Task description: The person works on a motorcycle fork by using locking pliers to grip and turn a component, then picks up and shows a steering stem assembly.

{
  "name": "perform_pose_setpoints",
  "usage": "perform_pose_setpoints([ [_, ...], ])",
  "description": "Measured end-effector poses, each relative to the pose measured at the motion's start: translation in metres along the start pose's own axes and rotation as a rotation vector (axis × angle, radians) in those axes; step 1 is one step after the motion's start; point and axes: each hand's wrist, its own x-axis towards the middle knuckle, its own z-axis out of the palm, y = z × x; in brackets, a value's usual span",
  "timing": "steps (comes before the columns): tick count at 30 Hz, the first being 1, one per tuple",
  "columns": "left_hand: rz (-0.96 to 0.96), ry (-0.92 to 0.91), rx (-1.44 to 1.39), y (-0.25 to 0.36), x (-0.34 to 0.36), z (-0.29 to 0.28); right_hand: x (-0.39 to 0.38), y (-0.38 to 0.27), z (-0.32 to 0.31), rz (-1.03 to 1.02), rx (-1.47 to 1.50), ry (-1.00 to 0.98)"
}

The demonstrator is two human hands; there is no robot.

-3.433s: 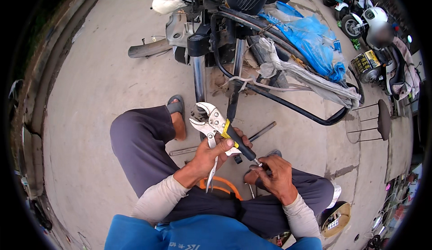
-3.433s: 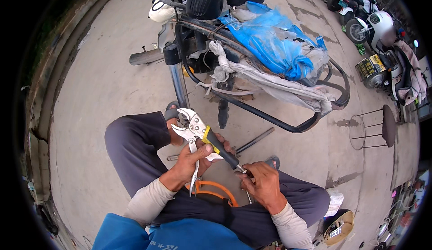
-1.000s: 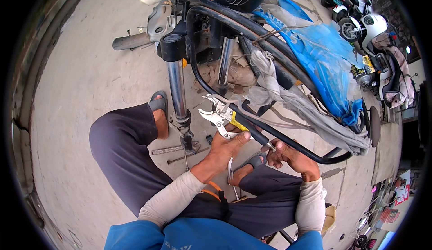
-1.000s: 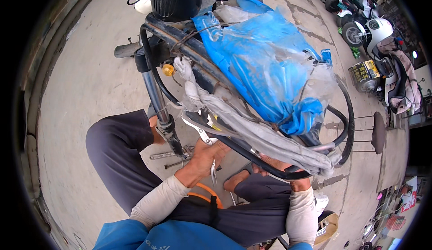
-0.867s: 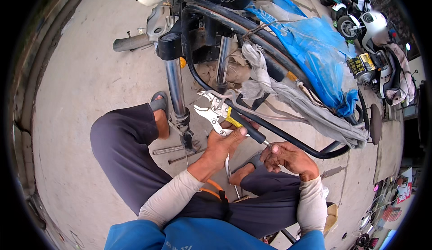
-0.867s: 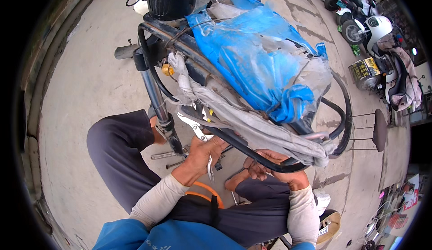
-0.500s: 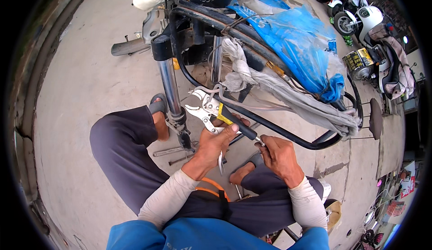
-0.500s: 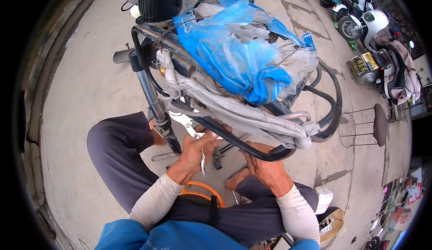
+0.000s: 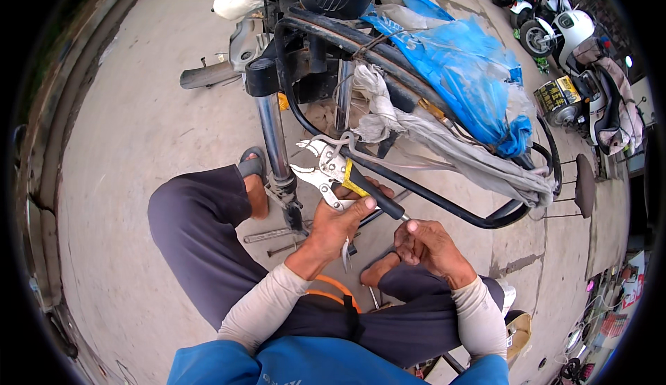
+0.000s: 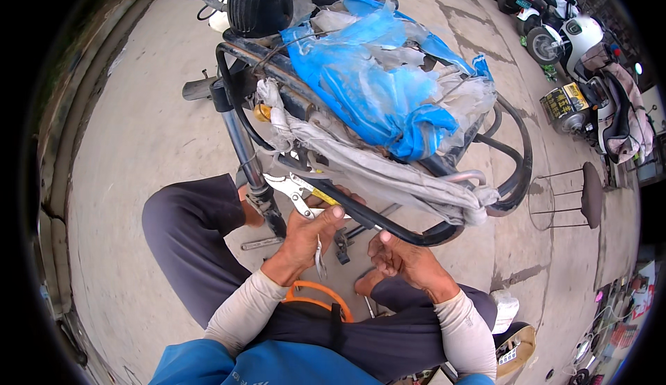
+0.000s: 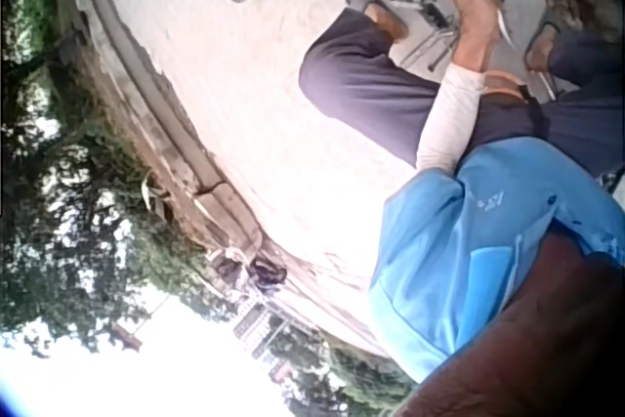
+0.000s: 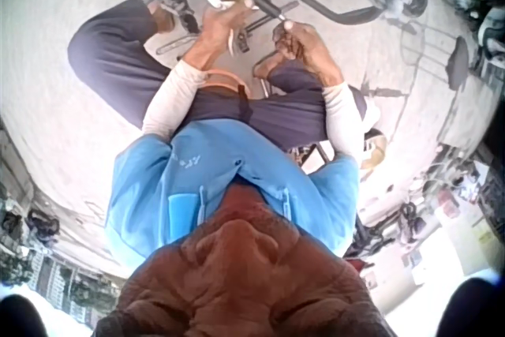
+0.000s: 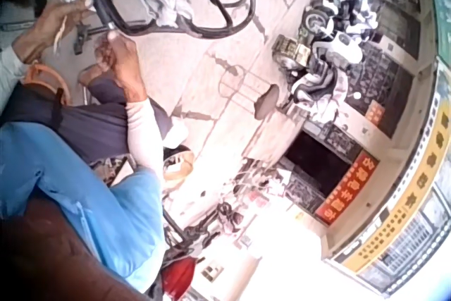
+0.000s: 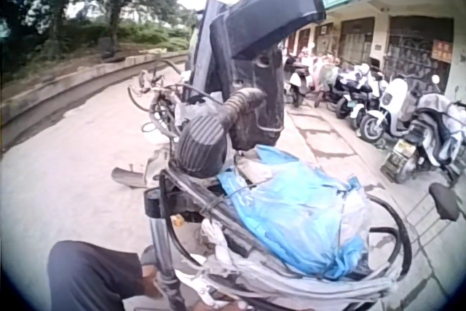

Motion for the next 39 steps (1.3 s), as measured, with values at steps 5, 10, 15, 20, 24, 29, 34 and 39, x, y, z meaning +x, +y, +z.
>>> perform_pose_setpoints([
  [5,-0.011,0.003,-0.064,-0.002,-0.001,-0.005,-0.002,-0.008,0.009,-0.310,-0.718,0.142],
  [10,-0.045,-0.016,-0.020,0.000,-0.001,-0.005,-0.002,-0.009,0.006,0.020,-0.018,-0.115],
  [15,-0.146,0.023,-0.024,-0.001,-0.005,-0.013,0.001,0.005,0.000,0.029,-0.006,-0.083],
  [20,-0.165,0.080,-0.004,-0.007,-0.006,-0.013,0.005,0.016,-0.004,-0.831,-1.519,0.343],
  [24,-0.218,0.101,-0.034,0.002,-0.002,-0.016,0.001,0.009,0.003,-0.585,-1.116,0.202],
  [29,-0.182,0.054,-0.050,-0.007,-0.001,-0.020,0.004,0.022,-0.011,0.045,0.116,-0.226],
  [34,-0.183,0.055,-0.034,-0.005,-0.002,-0.026,0.011,0.030,-0.021,0.139,0.411,-0.253],
  [39,-0.214,0.061,-0.065,-0.004,-0.001,-0.024,0.006,0.025,-0.019,0.071,0.207,-0.180],
])
